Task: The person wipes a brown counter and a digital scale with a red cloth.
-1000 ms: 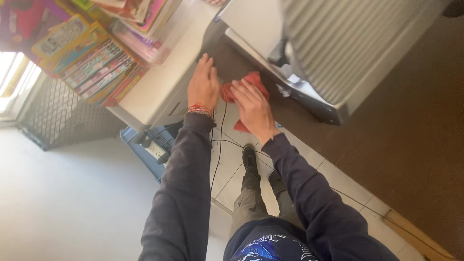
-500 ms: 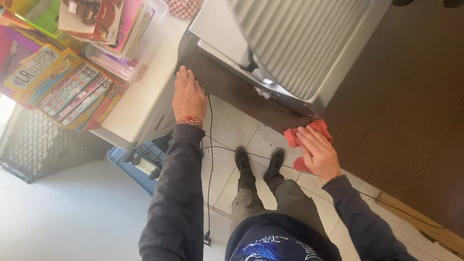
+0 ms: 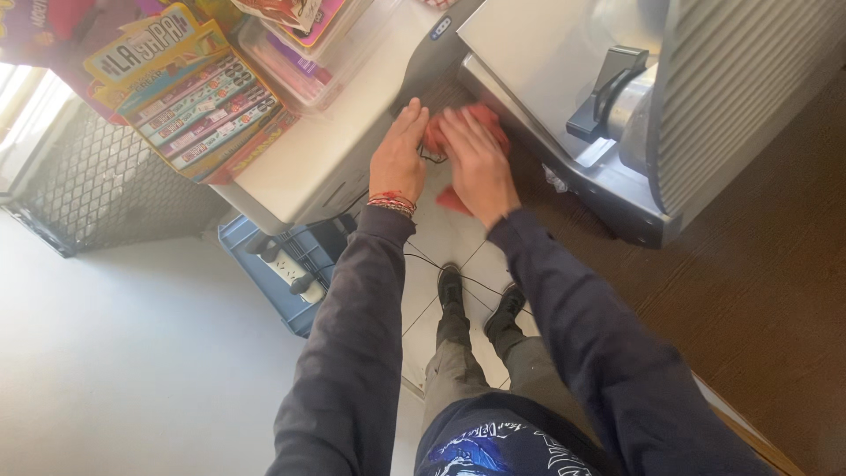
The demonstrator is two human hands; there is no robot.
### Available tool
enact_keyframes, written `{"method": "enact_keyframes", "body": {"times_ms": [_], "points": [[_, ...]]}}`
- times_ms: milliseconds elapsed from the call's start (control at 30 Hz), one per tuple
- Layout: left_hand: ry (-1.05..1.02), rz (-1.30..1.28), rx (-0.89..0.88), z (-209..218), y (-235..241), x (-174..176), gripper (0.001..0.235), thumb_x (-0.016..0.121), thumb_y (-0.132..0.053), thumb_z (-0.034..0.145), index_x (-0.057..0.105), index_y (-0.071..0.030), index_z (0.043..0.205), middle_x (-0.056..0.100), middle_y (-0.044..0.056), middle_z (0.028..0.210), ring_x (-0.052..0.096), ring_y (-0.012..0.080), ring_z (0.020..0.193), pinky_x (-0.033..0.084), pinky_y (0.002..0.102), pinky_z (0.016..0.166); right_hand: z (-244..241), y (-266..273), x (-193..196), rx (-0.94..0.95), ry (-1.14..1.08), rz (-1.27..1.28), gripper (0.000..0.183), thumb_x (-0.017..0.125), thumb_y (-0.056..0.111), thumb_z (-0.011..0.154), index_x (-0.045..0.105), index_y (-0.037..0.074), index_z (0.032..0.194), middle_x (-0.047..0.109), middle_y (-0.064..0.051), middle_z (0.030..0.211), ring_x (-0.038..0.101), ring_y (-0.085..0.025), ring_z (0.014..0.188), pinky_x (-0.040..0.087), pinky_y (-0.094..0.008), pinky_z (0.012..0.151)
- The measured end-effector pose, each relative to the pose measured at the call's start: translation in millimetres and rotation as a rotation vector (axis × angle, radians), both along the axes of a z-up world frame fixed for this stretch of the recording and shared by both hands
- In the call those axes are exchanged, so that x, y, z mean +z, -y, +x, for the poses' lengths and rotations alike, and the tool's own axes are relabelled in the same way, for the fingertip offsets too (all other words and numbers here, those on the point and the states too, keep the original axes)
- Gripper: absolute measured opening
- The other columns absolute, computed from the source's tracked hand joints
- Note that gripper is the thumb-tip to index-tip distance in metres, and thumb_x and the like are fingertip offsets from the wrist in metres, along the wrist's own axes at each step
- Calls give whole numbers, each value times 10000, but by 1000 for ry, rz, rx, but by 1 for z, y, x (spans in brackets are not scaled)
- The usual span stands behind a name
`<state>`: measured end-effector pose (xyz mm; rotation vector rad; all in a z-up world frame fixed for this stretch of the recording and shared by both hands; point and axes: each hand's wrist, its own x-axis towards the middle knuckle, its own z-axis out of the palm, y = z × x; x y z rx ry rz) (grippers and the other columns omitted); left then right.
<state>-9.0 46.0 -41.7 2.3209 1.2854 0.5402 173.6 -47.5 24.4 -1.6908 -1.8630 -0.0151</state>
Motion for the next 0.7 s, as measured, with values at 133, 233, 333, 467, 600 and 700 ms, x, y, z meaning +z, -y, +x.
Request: {"method": "enact_keyframes", "body": {"times_ms": [133, 233, 333, 467, 600, 700], "points": [[131, -76, 28, -2, -12, 7, 964, 576, 138, 977, 645, -177, 1885, 605, 63, 1974, 622, 258, 1793, 479, 403, 1531, -14, -51, -7, -28, -88, -26, 464, 645, 5, 1291, 747, 22, 1744, 736, -211, 1814, 661, -481, 1705, 589, -593, 1381], [166, -158, -2, -9, -5, 13, 1067, 525, 170, 845, 663, -127, 1861, 616, 111, 1962, 626, 282, 1800, 506, 437, 1480, -13, -32, -11, 0, -118, -101, 539, 579, -36, 1265, 687, -22, 1793, 670, -233, 1886, 580, -504, 1786, 494, -604, 1497], [29, -10, -60, -4, -12, 10, 952, 585, 162, 967, 627, -86, 1885, 558, 158, 1994, 599, 294, 1811, 490, 409, 1506, -9, 7, -10, -37, -7, -53, 519, 673, 14, 1253, 735, 34, 1768, 716, -186, 1843, 644, -452, 1732, 537, -563, 1439], [-338, 112, -25, 2, 8, 60, 838, 685, 91, 1105, 572, -47, 1924, 519, 185, 2017, 638, 298, 1772, 509, 395, 1499, 5, 124, -3, -32, -124, -66, 461, 722, 99, 1267, 816, 116, 1718, 760, -100, 1835, 671, -392, 1734, 565, -541, 1423], [-396, 104, -45, 0, 7, 57, 863, 711, 72, 1108, 549, -65, 1945, 479, 179, 2034, 618, 318, 1783, 507, 413, 1498, 59, 226, 5, -117, -127, -62, 469, 732, 126, 1266, 812, 133, 1728, 762, -81, 1841, 683, -360, 1722, 570, -510, 1421], [-418, 61, -102, 4, 12, 66, 907, 651, 184, 1094, 475, 13, 1967, 446, 261, 2038, 500, 329, 1865, 394, 380, 1562, 106, 289, 11, -178, -75, -50, 442, 758, 205, 1265, 841, 168, 1697, 802, -62, 1788, 729, -352, 1676, 594, -507, 1385]]}}
